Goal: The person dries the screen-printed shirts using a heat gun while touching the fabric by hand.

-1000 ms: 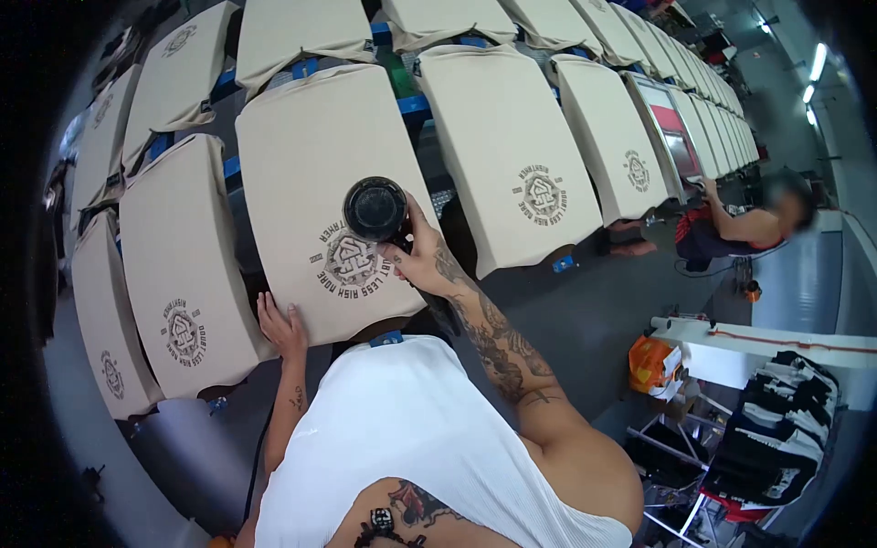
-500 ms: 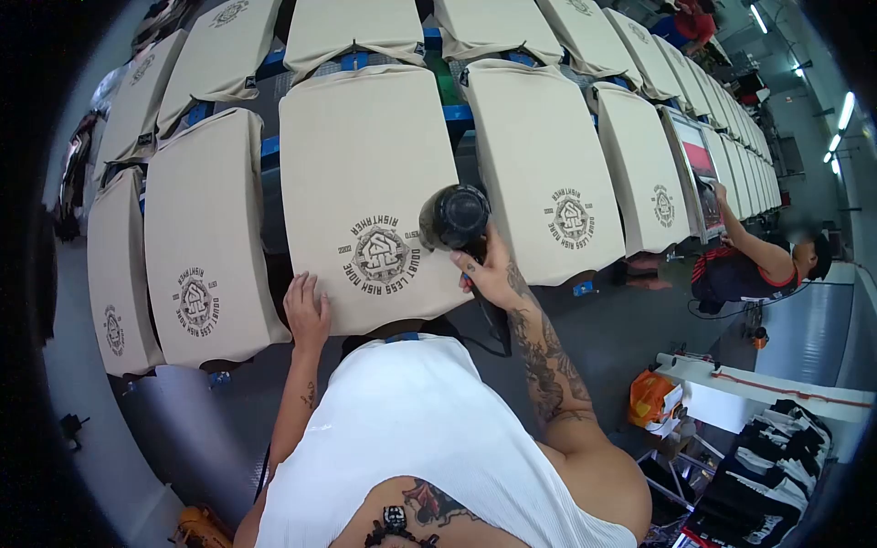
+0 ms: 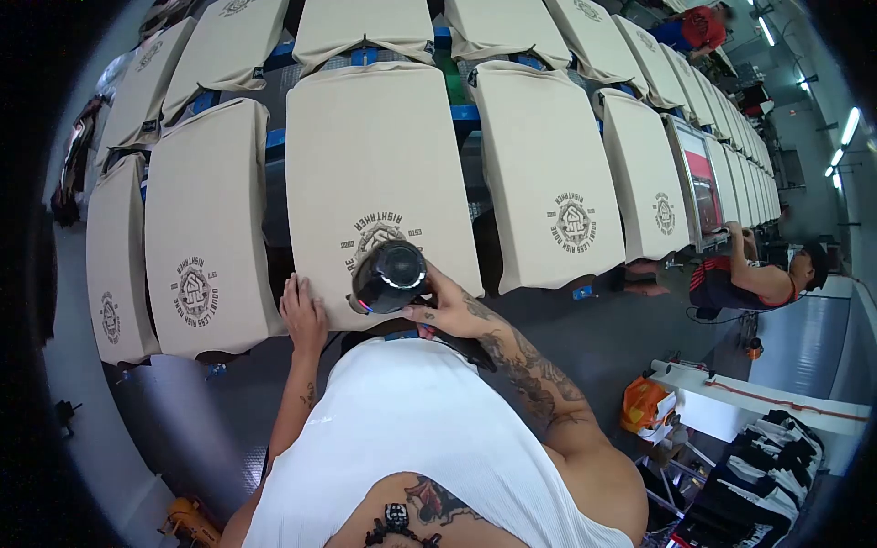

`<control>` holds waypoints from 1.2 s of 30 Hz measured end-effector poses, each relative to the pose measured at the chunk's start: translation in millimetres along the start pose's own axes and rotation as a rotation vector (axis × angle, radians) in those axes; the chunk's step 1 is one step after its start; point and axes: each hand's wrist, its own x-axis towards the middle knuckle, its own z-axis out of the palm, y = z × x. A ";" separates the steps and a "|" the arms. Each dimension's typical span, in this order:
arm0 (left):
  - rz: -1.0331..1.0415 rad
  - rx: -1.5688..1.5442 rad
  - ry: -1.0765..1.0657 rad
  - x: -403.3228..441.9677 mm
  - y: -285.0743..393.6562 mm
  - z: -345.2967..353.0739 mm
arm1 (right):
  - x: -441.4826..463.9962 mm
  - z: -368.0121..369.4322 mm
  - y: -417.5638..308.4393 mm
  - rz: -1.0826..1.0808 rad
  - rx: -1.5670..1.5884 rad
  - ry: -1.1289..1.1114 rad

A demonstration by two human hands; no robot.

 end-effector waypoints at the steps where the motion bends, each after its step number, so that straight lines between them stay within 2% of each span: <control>1: -0.006 -0.002 -0.004 -2.4 -0.7 -0.8 | -6.9 -4.8 0.1 -0.034 -0.042 0.013; 2: 0.018 -0.043 0.012 -3.6 -1.2 -1.6 | -18.2 -12.1 -4.3 0.112 0.045 0.050; 4: 0.039 -0.078 0.037 -5.4 -1.4 -3.1 | -28.3 -24.0 -9.7 0.157 0.018 0.193; 6: 0.062 -0.197 0.081 -5.4 -1.4 -1.3 | -23.2 -36.7 -16.1 0.066 -0.018 0.304; 10: 0.061 -0.104 0.052 -1.8 2.3 1.1 | 13.0 -49.3 -21.6 -0.117 -0.093 0.439; 13: 0.090 -0.087 0.035 1.9 6.1 2.0 | 44.6 -34.5 -20.4 -0.216 -0.031 0.442; 16: 0.152 -0.118 0.064 5.7 10.7 1.7 | 54.2 -7.0 -24.0 -0.227 0.016 0.286; 20: 0.134 -0.095 0.059 16.3 11.7 -1.1 | 22.8 11.6 -15.6 -0.018 0.081 0.180; 25: 0.116 -0.059 0.062 20.3 4.2 2.5 | -18.5 -18.9 -3.0 -0.010 0.016 0.382; 29: 0.139 -0.051 0.025 12.6 6.0 2.8 | -6.0 -40.3 -15.7 -0.072 -0.051 0.479; 36: 0.157 -0.065 0.033 4.8 12.6 3.6 | 59.5 -18.0 -17.9 -0.159 0.003 0.450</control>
